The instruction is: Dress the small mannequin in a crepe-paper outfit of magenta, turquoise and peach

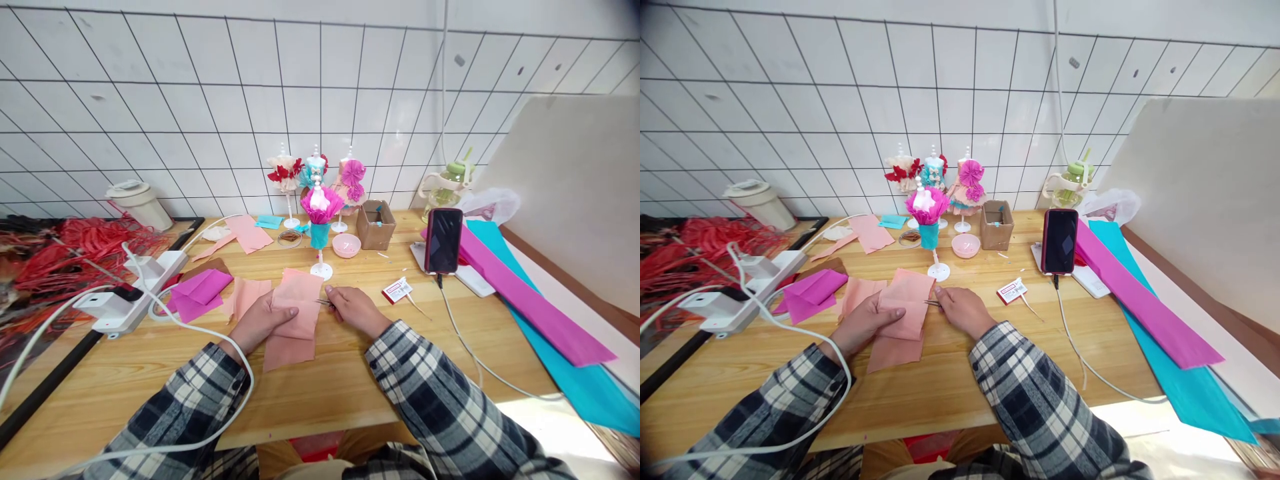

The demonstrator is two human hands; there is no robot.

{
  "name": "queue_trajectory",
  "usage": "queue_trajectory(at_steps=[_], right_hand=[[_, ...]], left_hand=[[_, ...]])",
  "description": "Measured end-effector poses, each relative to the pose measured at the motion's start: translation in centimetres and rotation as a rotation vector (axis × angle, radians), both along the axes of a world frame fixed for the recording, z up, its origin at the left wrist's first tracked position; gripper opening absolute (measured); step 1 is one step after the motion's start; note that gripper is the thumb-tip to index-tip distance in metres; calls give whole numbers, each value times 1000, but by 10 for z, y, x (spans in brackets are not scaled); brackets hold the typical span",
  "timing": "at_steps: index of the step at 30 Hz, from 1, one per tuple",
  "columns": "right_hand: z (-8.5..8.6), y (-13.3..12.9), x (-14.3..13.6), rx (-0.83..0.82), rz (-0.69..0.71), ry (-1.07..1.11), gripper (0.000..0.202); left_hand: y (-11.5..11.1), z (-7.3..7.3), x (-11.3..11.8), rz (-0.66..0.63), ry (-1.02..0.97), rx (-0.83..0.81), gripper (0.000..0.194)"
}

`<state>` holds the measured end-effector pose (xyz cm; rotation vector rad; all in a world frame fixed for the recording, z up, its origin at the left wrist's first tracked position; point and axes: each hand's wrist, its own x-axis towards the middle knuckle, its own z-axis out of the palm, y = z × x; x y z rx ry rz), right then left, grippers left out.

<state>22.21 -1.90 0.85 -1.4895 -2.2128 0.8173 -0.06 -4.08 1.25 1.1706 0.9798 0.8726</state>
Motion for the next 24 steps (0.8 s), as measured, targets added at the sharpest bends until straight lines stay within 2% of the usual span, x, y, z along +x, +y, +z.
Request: queue_trajectory(at_steps=[6,13,19,24], right_hand=[[-5,3,-2,11,26,-37,56],[-2,3,0,-7,-23,-97,56],[2,6,6,-14,-125,-167,53],[0,4,0,22,-50,-167,52]], left_hand=[[0,1,1,-17,37,5,61],[0,-1,0,25,0,22,59],[1,-2,-2,69,8,45,58],[1,-3,-2,57,37,35,58]])
